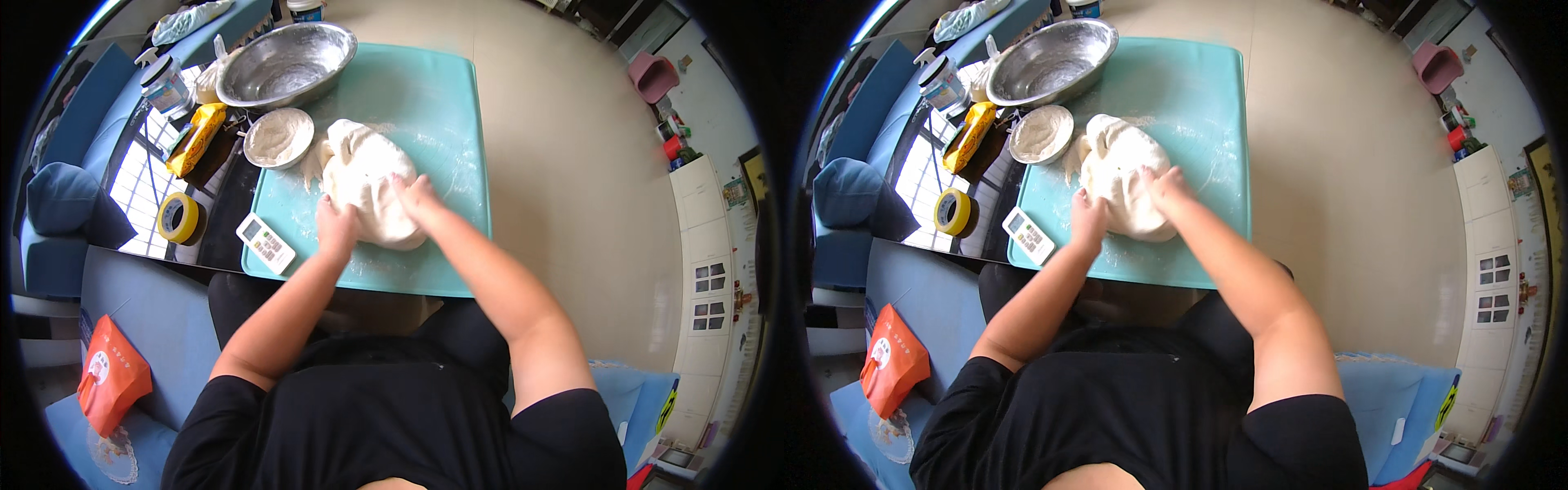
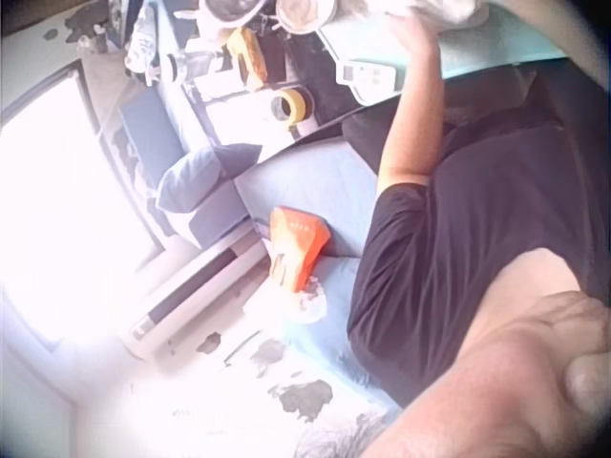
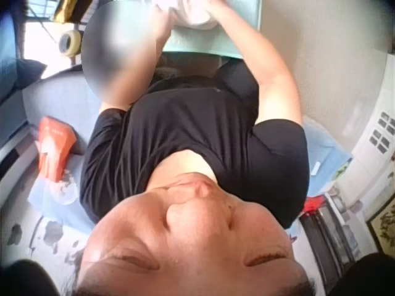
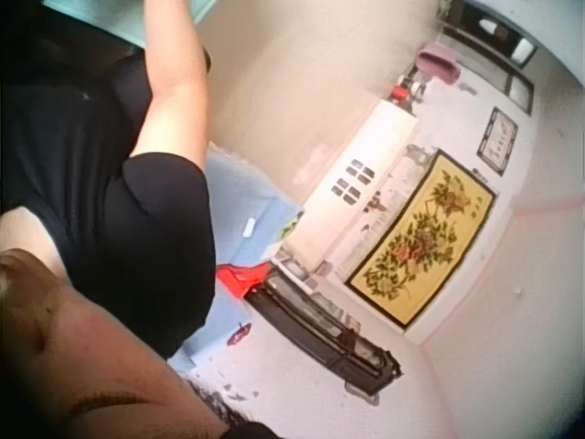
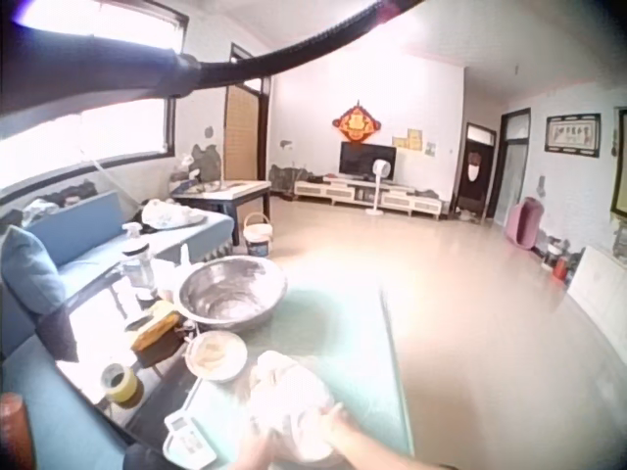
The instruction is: The person kneads a large mass of dough on a light green cutting board. They repeatedly fold, press, and turn the dough by hand, occasionally adding flour from a nearby bowl to prevent sticking. The dough is worked into a cohesive, smooth ball throughout the clip.
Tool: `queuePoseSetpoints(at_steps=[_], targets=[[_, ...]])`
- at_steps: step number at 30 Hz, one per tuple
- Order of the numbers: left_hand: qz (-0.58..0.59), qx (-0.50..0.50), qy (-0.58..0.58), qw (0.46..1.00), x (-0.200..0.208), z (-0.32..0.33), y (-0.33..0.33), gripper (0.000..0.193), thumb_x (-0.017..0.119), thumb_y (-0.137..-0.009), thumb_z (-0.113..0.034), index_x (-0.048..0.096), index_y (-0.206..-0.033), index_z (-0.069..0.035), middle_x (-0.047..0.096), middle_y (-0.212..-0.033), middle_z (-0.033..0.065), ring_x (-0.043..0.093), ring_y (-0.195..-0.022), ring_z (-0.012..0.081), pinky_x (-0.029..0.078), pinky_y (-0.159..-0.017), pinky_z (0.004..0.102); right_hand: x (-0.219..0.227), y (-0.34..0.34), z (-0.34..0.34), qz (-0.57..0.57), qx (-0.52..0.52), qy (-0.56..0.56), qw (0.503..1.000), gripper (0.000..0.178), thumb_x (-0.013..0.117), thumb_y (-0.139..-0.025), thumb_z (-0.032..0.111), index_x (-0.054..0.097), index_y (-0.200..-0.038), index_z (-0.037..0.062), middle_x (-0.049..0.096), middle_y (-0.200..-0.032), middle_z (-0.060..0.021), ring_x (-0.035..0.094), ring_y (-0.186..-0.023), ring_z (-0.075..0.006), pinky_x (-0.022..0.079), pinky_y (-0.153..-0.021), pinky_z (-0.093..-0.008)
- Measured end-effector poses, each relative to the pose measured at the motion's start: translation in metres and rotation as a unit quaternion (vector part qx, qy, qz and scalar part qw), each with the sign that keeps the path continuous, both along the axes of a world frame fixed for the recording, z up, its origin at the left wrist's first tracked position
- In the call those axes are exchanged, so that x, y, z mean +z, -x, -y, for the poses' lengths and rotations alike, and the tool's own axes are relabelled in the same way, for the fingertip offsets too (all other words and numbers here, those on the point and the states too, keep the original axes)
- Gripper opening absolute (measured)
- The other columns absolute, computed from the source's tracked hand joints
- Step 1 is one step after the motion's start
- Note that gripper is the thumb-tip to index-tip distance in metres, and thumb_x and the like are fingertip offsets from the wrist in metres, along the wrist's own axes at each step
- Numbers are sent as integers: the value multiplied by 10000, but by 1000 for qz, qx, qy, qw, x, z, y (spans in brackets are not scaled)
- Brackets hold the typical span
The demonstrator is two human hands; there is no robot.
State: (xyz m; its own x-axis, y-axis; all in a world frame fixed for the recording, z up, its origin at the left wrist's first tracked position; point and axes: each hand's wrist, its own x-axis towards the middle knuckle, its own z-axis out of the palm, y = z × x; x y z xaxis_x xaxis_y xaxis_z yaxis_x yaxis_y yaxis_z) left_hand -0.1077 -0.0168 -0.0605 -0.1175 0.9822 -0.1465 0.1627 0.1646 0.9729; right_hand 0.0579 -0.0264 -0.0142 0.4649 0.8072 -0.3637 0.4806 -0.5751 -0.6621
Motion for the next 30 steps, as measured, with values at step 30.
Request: queuePoseSetpoints(at_steps=[30], targets=[[-356,-382,-424,740,40,-38,-68,603,567,-730,-472,547,-1207,-104,519,-1271,131,378,-1235,364,191,-1078,509,-3,-18,-33,-17,113,-315,942,450,450,-937,342,528,-1184,-26,528,-1251,-211,493,-1160,-363,384,-1000,-396]])
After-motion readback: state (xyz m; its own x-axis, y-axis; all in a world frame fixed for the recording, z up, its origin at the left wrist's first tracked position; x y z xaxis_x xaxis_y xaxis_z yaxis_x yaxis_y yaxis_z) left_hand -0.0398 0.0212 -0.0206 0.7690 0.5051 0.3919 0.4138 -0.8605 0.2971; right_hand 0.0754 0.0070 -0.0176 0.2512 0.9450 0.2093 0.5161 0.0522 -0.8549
